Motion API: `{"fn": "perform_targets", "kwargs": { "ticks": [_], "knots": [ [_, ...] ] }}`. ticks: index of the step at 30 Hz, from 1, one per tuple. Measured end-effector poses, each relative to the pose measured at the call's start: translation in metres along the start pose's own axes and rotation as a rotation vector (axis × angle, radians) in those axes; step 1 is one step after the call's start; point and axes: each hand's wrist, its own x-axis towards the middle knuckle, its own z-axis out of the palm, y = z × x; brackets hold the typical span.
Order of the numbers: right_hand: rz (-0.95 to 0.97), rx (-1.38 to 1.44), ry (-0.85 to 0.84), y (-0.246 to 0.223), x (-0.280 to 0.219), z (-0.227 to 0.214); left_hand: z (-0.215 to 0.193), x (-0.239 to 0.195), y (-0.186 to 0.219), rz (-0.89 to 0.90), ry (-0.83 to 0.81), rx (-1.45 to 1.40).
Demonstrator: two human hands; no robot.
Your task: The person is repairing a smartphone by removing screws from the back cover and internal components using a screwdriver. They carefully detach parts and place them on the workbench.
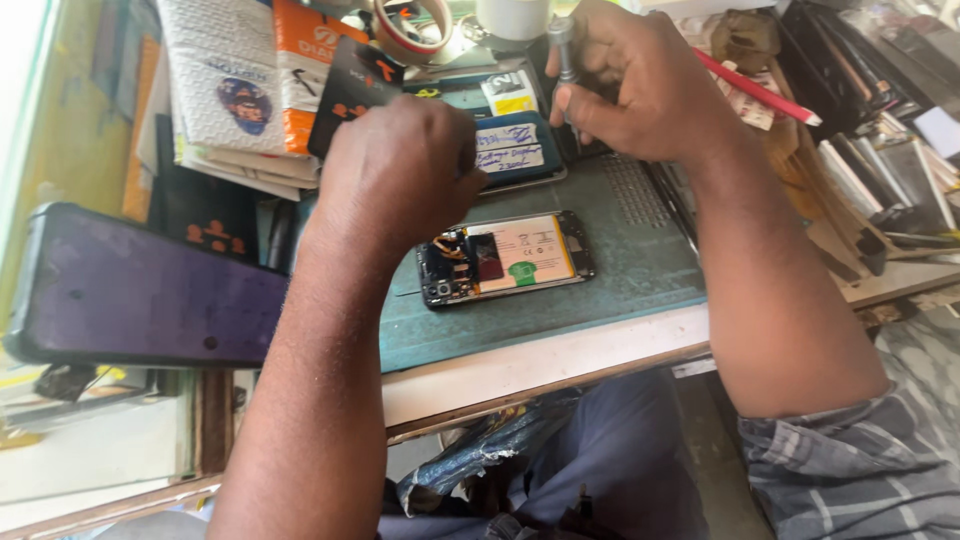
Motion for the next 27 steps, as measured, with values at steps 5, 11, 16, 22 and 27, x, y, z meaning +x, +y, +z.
{"fn": "perform_targets", "kwargs": {
  "ticks": [5, 11, 16, 22, 27],
  "knots": [
    [-0.056, 0.054, -0.125, 0.002, -0.001, 0.003, 0.002, -0.004, -0.009, -0.045, -0.019, 0.021],
    [0.388, -0.149, -0.252, -0.009, -0.006, -0.026, 0.013, -0.002, 0.028, 0.215, -0.086, -0.075],
    [0.671, -0.25, -0.448, -0.004, -0.008, -0.03, 0.021, 0.0, 0.028, 0.149, -0.18, -0.029],
    [0.735, -0.245, -0.5, -0.008, -0.002, -0.023, 0.011, 0.005, -0.013, -0.32, 0.222, 0.138],
    [0.71, -0.399, -0.58, -0.01, 0.002, -0.011, 0.008, 0.009, -0.021, -0.514, 0.205, 0.027]
  ]
}}
